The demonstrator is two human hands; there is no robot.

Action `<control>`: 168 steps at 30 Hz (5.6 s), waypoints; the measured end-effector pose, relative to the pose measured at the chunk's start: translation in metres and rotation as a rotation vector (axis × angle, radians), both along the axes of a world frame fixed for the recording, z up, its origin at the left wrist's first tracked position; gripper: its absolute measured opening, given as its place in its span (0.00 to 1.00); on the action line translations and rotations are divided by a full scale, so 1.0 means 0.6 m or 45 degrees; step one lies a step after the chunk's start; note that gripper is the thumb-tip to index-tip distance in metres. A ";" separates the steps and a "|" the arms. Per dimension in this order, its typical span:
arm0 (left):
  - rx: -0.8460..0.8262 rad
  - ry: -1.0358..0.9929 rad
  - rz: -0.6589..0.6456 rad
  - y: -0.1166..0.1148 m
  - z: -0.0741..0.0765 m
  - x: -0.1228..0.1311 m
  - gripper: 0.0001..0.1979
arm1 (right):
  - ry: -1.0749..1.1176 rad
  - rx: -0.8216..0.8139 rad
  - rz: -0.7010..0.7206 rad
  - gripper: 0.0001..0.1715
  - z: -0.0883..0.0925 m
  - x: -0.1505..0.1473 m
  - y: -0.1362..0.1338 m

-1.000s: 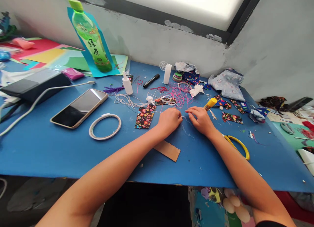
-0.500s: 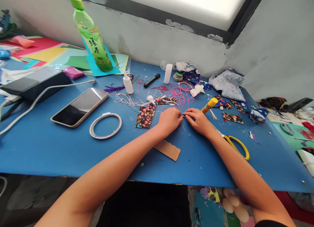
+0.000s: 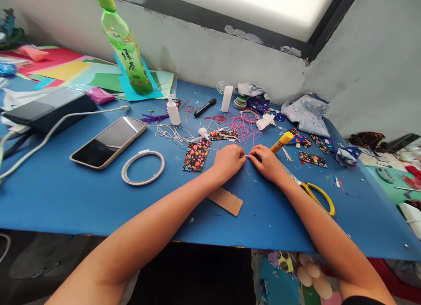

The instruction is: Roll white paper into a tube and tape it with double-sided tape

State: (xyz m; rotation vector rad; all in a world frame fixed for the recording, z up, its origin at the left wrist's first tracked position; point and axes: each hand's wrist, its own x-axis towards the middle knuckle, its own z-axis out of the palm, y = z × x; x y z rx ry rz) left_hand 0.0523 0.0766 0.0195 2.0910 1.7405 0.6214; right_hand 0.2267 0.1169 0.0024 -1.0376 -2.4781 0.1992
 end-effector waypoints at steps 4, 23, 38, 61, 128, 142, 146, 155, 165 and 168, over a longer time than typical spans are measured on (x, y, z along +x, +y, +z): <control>-0.011 -0.018 0.003 0.000 0.000 0.000 0.12 | -0.033 0.002 -0.005 0.08 -0.002 0.000 0.001; -0.051 -0.104 0.038 0.001 0.001 -0.003 0.12 | -0.341 0.292 -0.137 0.10 0.013 -0.003 -0.012; -0.048 -0.126 0.056 0.002 0.000 -0.002 0.11 | -0.736 0.643 -0.098 0.13 0.035 -0.016 -0.028; -0.058 -0.185 0.073 0.005 -0.001 -0.004 0.11 | -0.792 0.636 -0.086 0.14 0.048 -0.009 -0.023; -0.072 -0.259 0.090 0.006 -0.001 -0.007 0.11 | -0.248 0.279 -0.527 0.17 0.093 0.056 -0.028; -0.078 -0.252 0.081 0.006 -0.001 -0.007 0.11 | 0.344 -0.302 -0.387 0.17 0.085 0.060 -0.033; -0.092 -0.245 0.080 0.005 0.001 -0.007 0.11 | 0.340 -0.303 -0.402 0.14 0.087 0.059 -0.035; -0.075 -0.239 0.090 0.005 -0.001 -0.006 0.11 | 0.171 -0.365 -0.314 0.09 0.050 0.048 -0.026; -0.074 -0.235 0.089 0.006 -0.002 -0.005 0.11 | -0.020 -0.267 -0.189 0.15 0.038 0.058 -0.016; -0.077 -0.234 0.086 0.007 -0.002 -0.005 0.11 | -0.038 -0.178 -0.239 0.15 0.034 0.055 -0.014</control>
